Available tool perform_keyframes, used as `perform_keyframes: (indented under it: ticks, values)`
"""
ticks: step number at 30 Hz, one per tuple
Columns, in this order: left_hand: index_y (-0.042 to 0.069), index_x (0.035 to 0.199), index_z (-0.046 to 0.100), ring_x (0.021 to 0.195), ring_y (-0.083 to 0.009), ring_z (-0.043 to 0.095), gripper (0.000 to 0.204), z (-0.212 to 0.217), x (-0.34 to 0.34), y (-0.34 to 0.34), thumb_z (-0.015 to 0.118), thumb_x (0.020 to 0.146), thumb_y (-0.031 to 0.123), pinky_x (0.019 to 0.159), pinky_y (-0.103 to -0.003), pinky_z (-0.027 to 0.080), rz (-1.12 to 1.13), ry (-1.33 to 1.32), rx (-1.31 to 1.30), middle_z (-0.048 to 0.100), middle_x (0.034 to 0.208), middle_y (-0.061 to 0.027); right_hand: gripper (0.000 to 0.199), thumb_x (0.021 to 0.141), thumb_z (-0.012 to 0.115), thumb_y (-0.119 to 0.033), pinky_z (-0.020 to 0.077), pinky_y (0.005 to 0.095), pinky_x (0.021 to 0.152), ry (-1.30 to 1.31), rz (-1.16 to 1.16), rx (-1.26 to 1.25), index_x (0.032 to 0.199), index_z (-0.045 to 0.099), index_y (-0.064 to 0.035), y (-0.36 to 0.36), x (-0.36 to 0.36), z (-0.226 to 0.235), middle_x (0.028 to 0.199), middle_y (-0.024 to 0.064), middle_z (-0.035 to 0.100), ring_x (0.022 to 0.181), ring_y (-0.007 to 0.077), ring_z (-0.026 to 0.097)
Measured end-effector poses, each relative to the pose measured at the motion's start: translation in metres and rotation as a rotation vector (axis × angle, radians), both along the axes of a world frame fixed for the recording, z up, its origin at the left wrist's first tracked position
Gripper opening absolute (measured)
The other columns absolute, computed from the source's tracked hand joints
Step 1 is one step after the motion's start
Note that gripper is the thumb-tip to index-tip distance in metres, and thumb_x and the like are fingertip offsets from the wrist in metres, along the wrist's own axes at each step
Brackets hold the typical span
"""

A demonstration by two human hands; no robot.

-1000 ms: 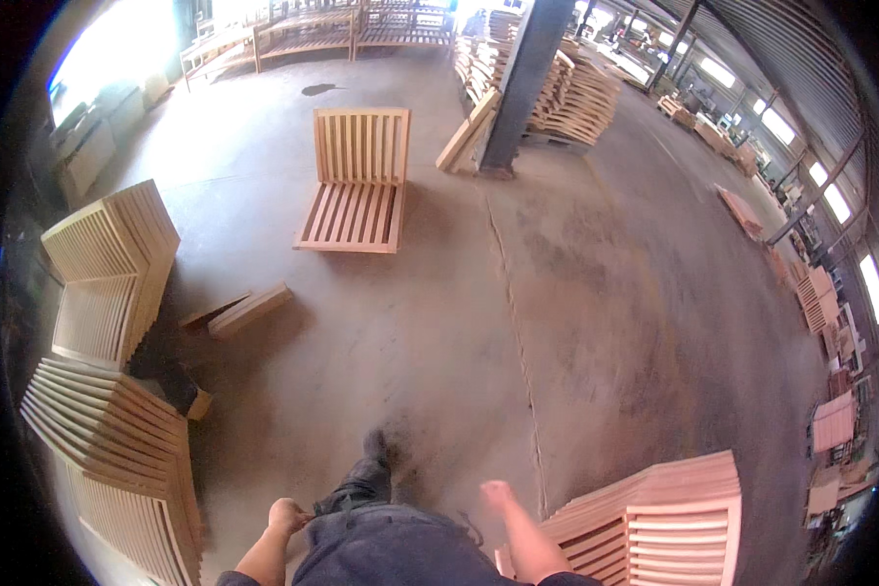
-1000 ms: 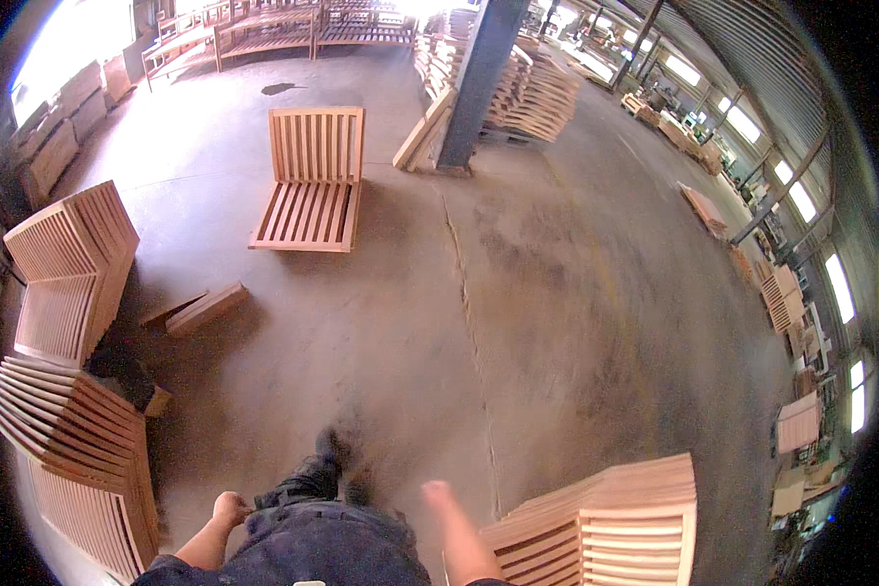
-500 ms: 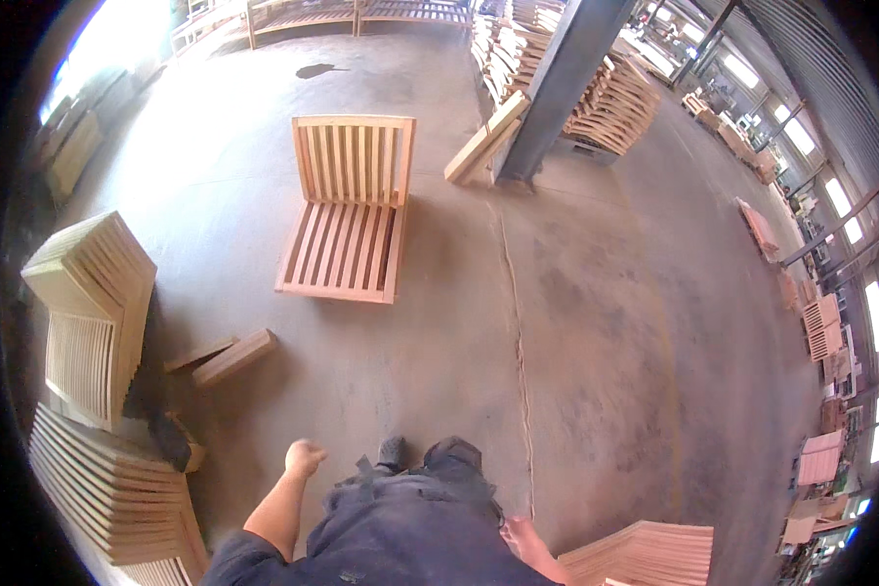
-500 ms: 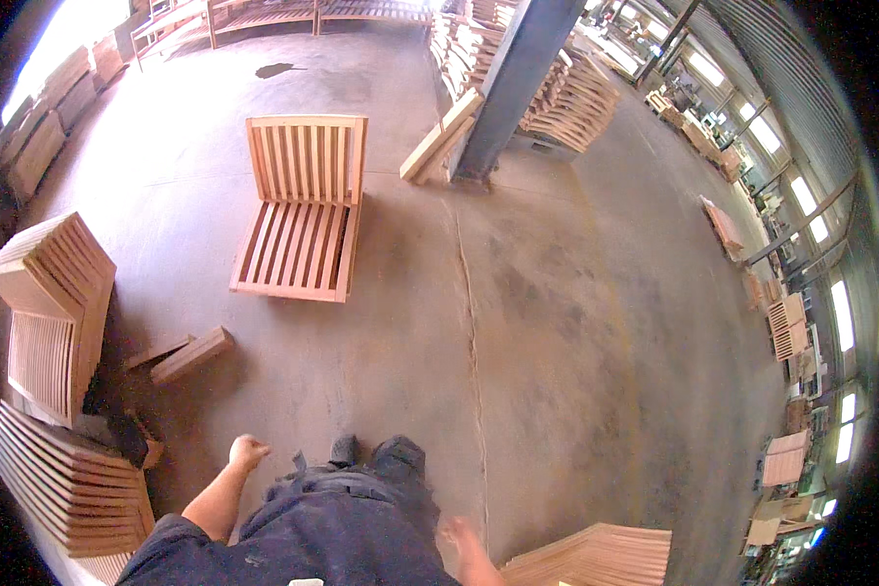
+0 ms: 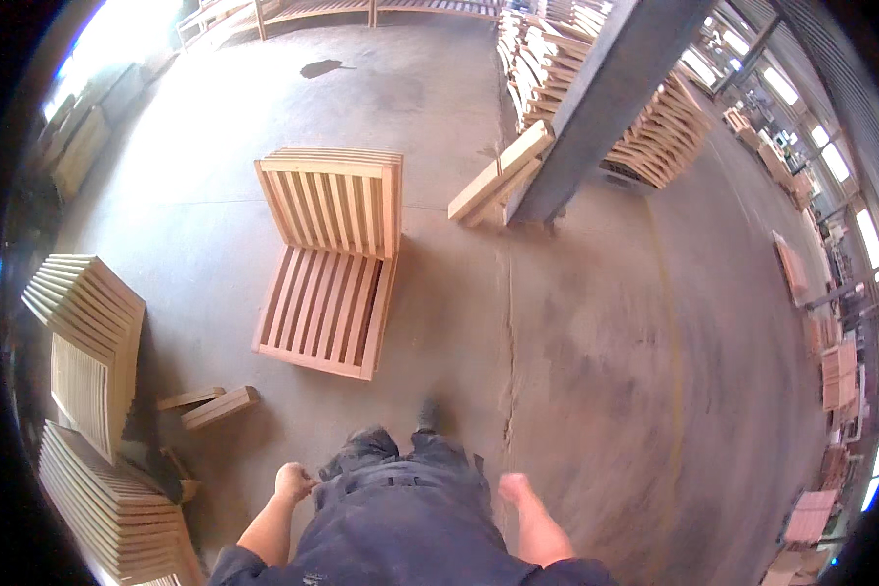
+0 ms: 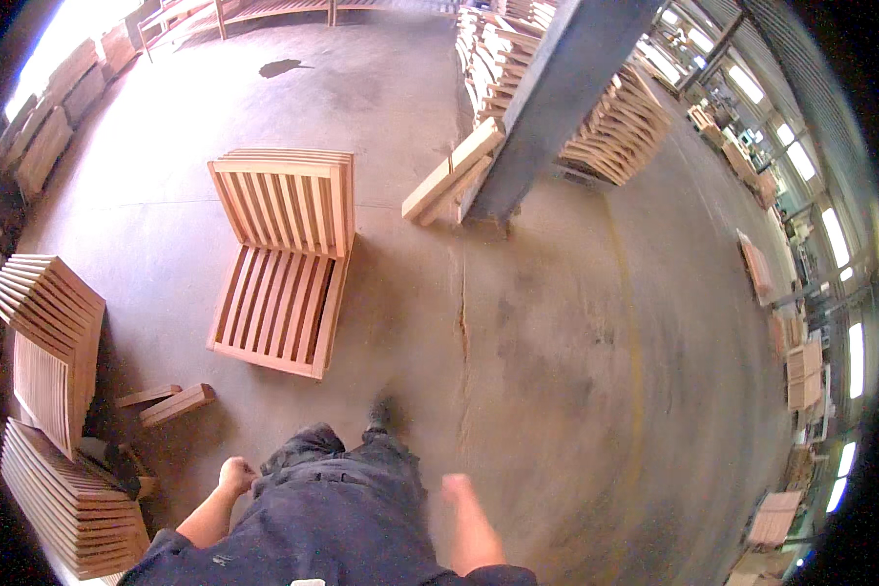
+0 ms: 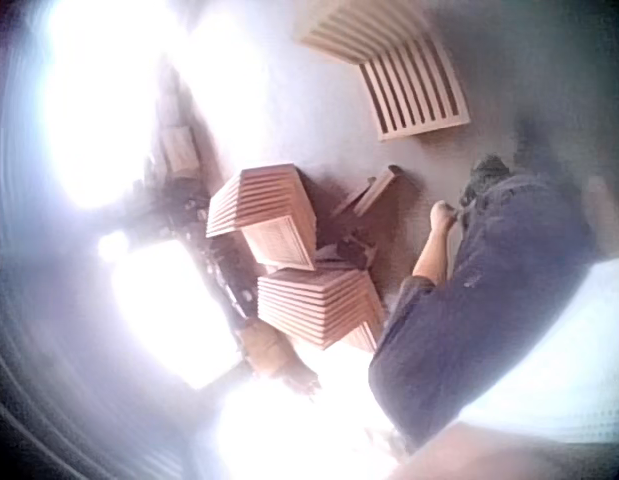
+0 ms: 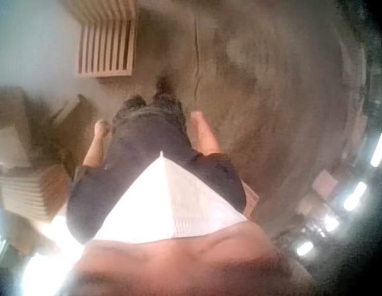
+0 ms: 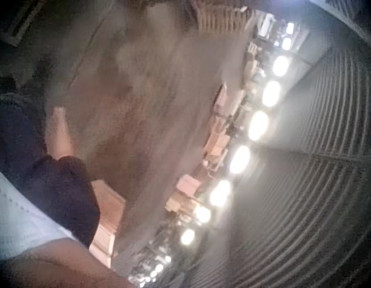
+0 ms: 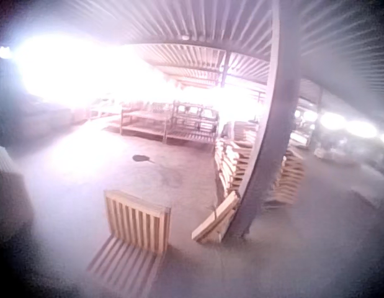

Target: The person sands a wooden chair frame with a handheld rotary sander, focusing on edges and slats. They reposition the chair multiple times to access different sides and then apply a liquid from a small bottle to the sanded surfaces while continuing to sand.

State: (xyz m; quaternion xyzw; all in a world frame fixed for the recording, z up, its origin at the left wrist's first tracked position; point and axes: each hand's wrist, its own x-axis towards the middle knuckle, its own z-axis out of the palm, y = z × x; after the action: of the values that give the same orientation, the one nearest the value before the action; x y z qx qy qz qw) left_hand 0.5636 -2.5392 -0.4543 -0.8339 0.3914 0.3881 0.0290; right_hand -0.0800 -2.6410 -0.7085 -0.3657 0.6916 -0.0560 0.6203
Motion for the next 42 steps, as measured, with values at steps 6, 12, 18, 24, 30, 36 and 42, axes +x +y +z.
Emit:
perform_keyframes:
  ticks: [6,12,18,24,30,36,42]
  values:
    - [0.003,0.091,0.08,0.096,-0.0444,0.074,0.03,-0.047,-0.023,-0.071,0.076,0.082,0.031,0.087,-0.051,0.057,0.239,0.055,0.085,0.073,0.096,-0.0289,0.018,0.096,0.069,-0.019,0.0546,0.0322,0.071,0.203,0.158,-0.402,0.102,0.075,-0.0033,-0.362,0.096,0.14,0.086,0.0026,0.072,0.077,0.0128,0.066]
    - [0.0,0.079,0.077,0.074,-0.0389,0.076,0.057,-0.101,-0.01,-0.212,0.052,0.108,0.042,0.07,-0.05,0.061,0.166,-0.038,-0.165,0.076,0.084,-0.0257,0.047,0.095,0.074,-0.028,0.0589,0.0362,0.092,0.188,0.336,-0.52,0.131,0.071,0.002,-0.562,0.24,0.186,0.113,0.013,0.079,0.097,0.0204,0.076]
    - [0.0,0.094,0.066,0.065,-0.021,0.071,0.042,-0.085,0.031,-0.355,0.057,0.108,0.038,0.059,-0.036,0.056,1.088,0.492,-0.193,0.072,0.078,-0.0109,0.06,0.095,0.076,-0.033,0.0514,0.0394,0.112,0.073,0.697,-0.409,0.143,0.063,0.0017,-0.678,0.39,0.238,0.14,0.0204,0.069,0.13,0.0275,0.067]
    - [0.001,0.093,0.067,0.064,-0.0178,0.068,0.032,-0.017,0.014,-0.419,0.061,0.105,0.03,0.057,-0.033,0.053,1.389,0.447,-0.465,0.074,0.081,-0.0111,0.061,0.095,0.069,-0.022,0.0473,0.0419,0.117,0.144,0.95,-0.636,0.149,0.055,0.003,-0.792,0.532,0.24,0.151,0.0236,0.06,0.138,0.0322,0.061]
    - [-0.001,0.078,0.068,0.059,-0.0216,0.067,0.034,-0.027,-0.129,-0.364,0.06,0.099,0.025,0.053,-0.036,0.051,1.834,0.202,-0.336,0.07,0.068,-0.0125,0.044,0.099,0.055,-0.014,0.0481,0.041,0.115,-0.12,0.915,-0.768,0.139,0.064,0.0032,-0.892,0.636,0.186,0.14,0.0234,0.068,0.133,0.0349,0.064]
    - [-0.005,0.079,0.071,0.062,-0.0241,0.068,0.038,0.042,-0.304,-0.445,0.06,0.1,0.026,0.059,-0.04,0.053,1.572,0.145,0.08,0.071,0.069,-0.0134,0.031,0.105,0.057,-0.022,0.0546,0.038,0.096,-0.317,0.886,-0.087,0.115,0.072,0.0028,-0.963,0.705,0.165,0.113,0.0124,0.076,0.105,0.0262,0.07]
    - [-0.007,0.082,0.073,0.065,-0.025,0.069,0.04,0.075,-0.349,-0.523,0.061,0.1,0.026,0.063,-0.041,0.054,1.731,0.223,0.129,0.073,0.073,-0.0143,0.049,0.113,0.042,-0.038,0.0529,0.0334,0.091,-0.377,1.062,0.459,0.14,0.066,-0.0041,-0.989,0.756,0.144,0.126,0.0073,0.073,0.108,0.0176,0.068]
